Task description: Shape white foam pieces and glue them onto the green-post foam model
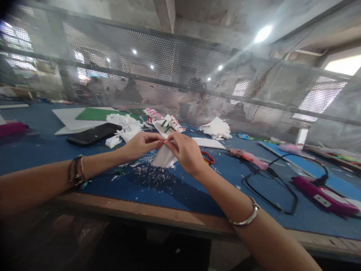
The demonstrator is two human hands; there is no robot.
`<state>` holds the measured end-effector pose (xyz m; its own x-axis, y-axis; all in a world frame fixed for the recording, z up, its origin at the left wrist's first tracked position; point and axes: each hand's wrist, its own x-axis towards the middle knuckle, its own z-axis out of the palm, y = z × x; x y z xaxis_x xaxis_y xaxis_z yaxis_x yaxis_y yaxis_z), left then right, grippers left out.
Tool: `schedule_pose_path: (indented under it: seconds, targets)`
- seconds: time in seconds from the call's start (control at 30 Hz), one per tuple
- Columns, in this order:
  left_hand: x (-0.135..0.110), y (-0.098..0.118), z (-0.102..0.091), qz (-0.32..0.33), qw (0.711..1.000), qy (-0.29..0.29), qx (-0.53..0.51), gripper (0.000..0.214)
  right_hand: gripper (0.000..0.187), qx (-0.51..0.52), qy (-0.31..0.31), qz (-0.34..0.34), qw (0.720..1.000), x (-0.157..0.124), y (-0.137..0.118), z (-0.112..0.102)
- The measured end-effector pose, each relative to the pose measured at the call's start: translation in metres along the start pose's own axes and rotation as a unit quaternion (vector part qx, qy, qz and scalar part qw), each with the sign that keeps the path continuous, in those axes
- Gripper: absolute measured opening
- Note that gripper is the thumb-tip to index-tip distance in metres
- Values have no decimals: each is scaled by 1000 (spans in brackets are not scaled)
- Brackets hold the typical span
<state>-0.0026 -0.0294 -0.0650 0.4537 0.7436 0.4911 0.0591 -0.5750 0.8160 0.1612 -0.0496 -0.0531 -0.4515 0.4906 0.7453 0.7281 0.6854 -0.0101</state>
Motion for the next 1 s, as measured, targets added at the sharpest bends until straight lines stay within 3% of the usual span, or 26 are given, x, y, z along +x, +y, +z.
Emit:
schedule_pose_path:
  seconds: [0.2,0.53,1.0]
  targets:
    - [1,-3,1,31,999,-20,-13,21,15,-4,15,-8,1000,-2,1,2]
    - [4,-1,-3,77,996,21,32,14,10,101,-1,45,994,2,0,-3]
    - [2,3,0,3,995,40,-93,11,11,186,16,106,977,3,0,-3]
